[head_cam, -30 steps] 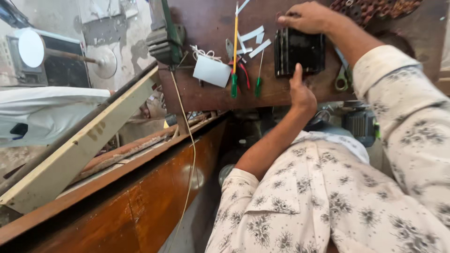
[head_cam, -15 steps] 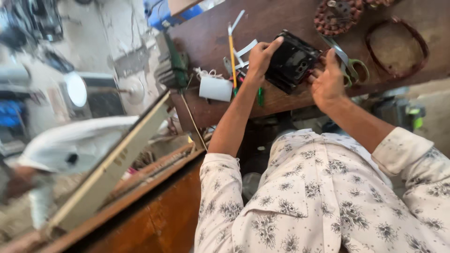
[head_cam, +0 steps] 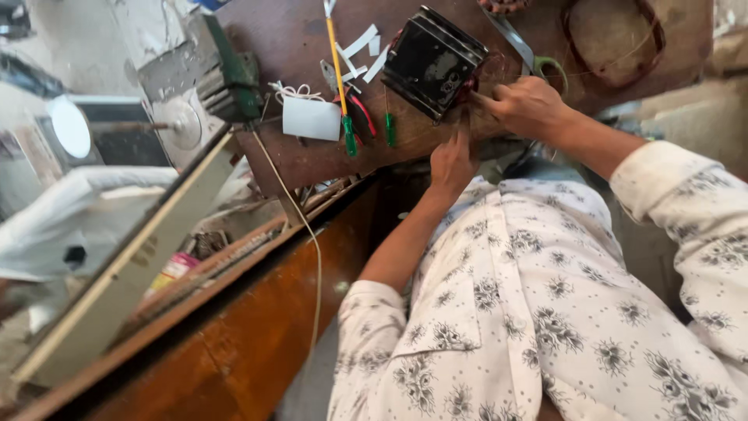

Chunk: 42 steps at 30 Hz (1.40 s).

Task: The person winds copper wire by hand into the slots of a motor stator core. They repeatedly insert the wire, push it down, and adjust the layers within the stator slots. The person also handles white insulating paper and uses scissors to cut the wire.

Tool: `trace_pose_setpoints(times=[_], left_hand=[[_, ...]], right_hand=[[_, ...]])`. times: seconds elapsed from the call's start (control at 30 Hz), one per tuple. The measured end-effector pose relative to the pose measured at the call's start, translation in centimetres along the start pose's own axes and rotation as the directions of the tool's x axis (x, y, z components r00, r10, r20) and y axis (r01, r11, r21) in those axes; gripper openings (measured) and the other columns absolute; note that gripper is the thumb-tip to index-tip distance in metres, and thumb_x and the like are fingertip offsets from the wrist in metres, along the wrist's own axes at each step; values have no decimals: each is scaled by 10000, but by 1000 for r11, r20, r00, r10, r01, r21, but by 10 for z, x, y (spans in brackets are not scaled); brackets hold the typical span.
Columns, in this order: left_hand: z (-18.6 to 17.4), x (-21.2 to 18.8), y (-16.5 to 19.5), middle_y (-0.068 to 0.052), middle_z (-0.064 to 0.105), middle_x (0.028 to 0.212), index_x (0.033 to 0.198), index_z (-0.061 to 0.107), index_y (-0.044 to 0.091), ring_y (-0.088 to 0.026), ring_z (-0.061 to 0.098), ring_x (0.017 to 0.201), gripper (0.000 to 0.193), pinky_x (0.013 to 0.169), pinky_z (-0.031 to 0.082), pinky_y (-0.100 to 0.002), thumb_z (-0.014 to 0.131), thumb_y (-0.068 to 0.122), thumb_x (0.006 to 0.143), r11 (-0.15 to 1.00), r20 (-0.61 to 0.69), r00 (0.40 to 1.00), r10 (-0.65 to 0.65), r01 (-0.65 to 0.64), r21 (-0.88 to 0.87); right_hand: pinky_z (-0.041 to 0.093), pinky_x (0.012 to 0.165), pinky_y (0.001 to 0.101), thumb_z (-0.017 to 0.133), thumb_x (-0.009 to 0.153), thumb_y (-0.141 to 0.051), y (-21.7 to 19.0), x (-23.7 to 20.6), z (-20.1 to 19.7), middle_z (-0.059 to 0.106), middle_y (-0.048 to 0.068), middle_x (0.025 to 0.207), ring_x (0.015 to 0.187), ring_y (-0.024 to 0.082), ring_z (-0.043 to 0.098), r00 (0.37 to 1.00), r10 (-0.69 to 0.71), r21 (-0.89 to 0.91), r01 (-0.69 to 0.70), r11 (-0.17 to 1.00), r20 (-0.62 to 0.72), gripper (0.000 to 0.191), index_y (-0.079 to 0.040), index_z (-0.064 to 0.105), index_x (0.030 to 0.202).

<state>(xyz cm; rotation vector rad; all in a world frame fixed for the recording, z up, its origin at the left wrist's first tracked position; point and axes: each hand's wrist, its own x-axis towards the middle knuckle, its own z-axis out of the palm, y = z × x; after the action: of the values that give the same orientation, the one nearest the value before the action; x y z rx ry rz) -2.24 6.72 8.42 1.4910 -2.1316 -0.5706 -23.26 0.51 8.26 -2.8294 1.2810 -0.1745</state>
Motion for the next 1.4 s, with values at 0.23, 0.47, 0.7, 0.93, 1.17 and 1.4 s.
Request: trace_pose_setpoints(times=[0.23, 0.47, 0.7, 0.93, 1.17, 1.4], left_hand=[[51, 46, -13, -154, 716, 739, 1261, 726, 125, -345, 693, 639, 406, 619, 553, -462, 656, 86, 863, 906, -112, 979, -171, 202, 373], [40, 50, -5, -164, 733, 1042, 1334, 664, 124, -328, 721, 825, 485, 763, 586, -413, 618, 85, 853, 992, -387, 922, 16, 35, 122], [52, 69, 17, -134, 734, 1108, 1281, 640, 165, -344, 717, 937, 421, 814, 579, -428, 637, 110, 864, 973, -453, 884, -116, 193, 127], [60, 58, 0, -149, 734, 1026, 1360, 571, 140, -340, 719, 873, 427, 779, 583, -446, 594, 59, 941, 950, -417, 909, -26, 153, 273], [38, 51, -5, -164, 731, 826, 1413, 593, 242, -366, 708, 713, 600, 668, 576, -489, 617, 47, 846, 947, -54, 977, -208, 215, 237], [37, 51, 10, -191, 745, 946, 1362, 599, 243, -417, 705, 857, 582, 722, 571, -508, 648, 89, 802, 963, -230, 937, -262, 241, -116]], right_hand=[[507, 526, 264, 593, 962, -172, 56, 36, 16, 750, -9, 1197, 662, 118, 659, 914, -365, -232, 322, 918, -178, 413, -270, 716, 1344], [577, 760, 322, 593, 966, -282, 92, 47, 25, 744, -28, 1098, 883, 157, 720, 889, -457, 37, 458, 888, -35, 312, -275, 720, 1251], [583, 767, 335, 570, 1100, -425, 99, 62, 13, 750, -2, 1081, 957, 208, 711, 890, -451, 194, 432, 881, 66, 279, -246, 712, 1259], [590, 718, 378, 627, 1096, -418, 104, 67, 8, 738, 21, 1048, 877, 238, 714, 921, -369, 192, 343, 920, 126, 233, -266, 717, 1248], [570, 619, 388, 674, 988, -361, 106, 59, 9, 740, 7, 1084, 824, 244, 716, 885, -451, 159, 432, 888, 113, 345, -282, 717, 1321], [571, 612, 385, 675, 983, -287, 103, 53, 13, 746, 18, 1009, 840, 251, 723, 891, -430, 113, 417, 902, 147, 269, -218, 723, 1238]])
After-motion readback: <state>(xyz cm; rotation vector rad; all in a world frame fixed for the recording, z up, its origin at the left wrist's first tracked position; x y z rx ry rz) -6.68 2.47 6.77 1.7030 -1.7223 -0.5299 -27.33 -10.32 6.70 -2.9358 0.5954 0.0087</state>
